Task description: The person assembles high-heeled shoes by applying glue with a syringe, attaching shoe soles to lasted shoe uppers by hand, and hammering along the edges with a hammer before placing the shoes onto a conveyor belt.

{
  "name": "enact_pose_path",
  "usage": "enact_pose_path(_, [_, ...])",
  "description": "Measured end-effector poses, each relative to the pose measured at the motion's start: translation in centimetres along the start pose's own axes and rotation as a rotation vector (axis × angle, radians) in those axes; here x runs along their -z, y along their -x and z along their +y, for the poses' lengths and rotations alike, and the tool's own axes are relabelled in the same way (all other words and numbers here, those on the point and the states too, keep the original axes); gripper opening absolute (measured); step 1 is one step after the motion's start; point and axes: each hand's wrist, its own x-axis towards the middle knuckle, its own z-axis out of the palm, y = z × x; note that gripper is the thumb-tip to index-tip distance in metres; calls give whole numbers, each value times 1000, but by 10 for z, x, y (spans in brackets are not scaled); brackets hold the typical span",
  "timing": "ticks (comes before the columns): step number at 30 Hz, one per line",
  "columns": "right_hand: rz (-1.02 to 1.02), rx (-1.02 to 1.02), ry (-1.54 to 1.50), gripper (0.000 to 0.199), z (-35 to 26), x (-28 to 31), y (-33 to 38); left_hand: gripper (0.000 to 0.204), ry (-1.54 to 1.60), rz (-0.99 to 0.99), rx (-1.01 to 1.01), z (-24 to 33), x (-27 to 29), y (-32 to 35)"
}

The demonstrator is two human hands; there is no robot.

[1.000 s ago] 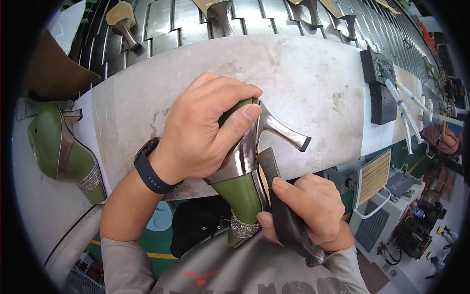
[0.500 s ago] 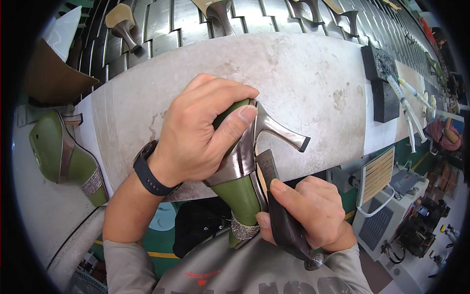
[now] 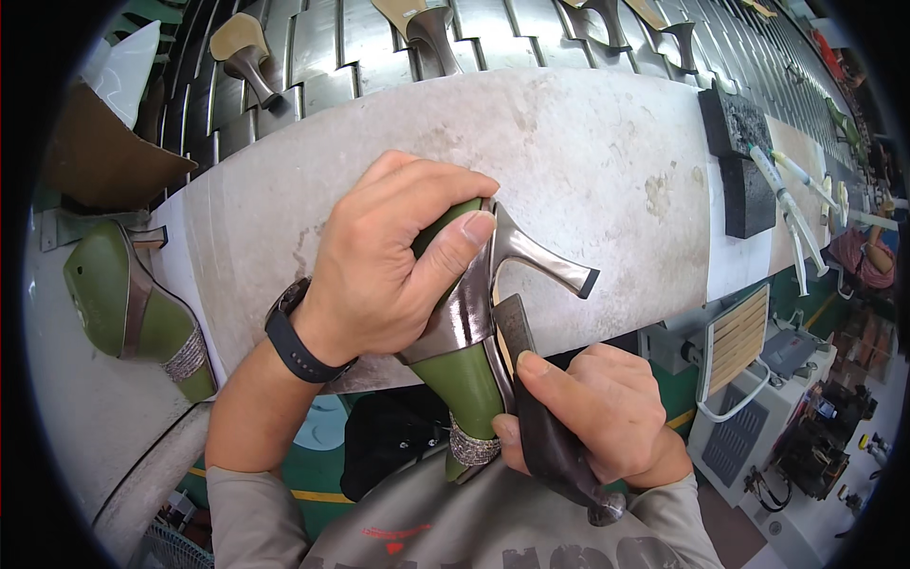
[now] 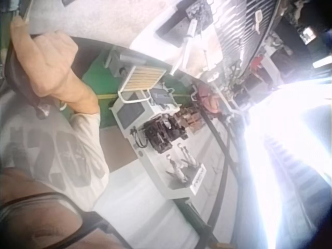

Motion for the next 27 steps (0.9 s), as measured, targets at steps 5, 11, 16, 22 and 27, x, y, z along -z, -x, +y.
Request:
enact_pose_path(5, [-29,23,41,42,-5,-2,-2,27,-11,8,-13,2,2,0])
enact_pose_path(11, [-83,90,183,37,-8,5,-10,27,-25,3,-15,1,3,2])
enact_pose_path(16, [-209,87,169,51,-11,14,-17,26,-20,24,-21,1,2,2])
enact_pose_path(22, [-218,42,164,54,-16,17,-17,26,-12,25,-11,3,4,2])
enact_pose_path(27, [-184,4,104,54,-16,17,-18,26,1,19,-13,4,5,4])
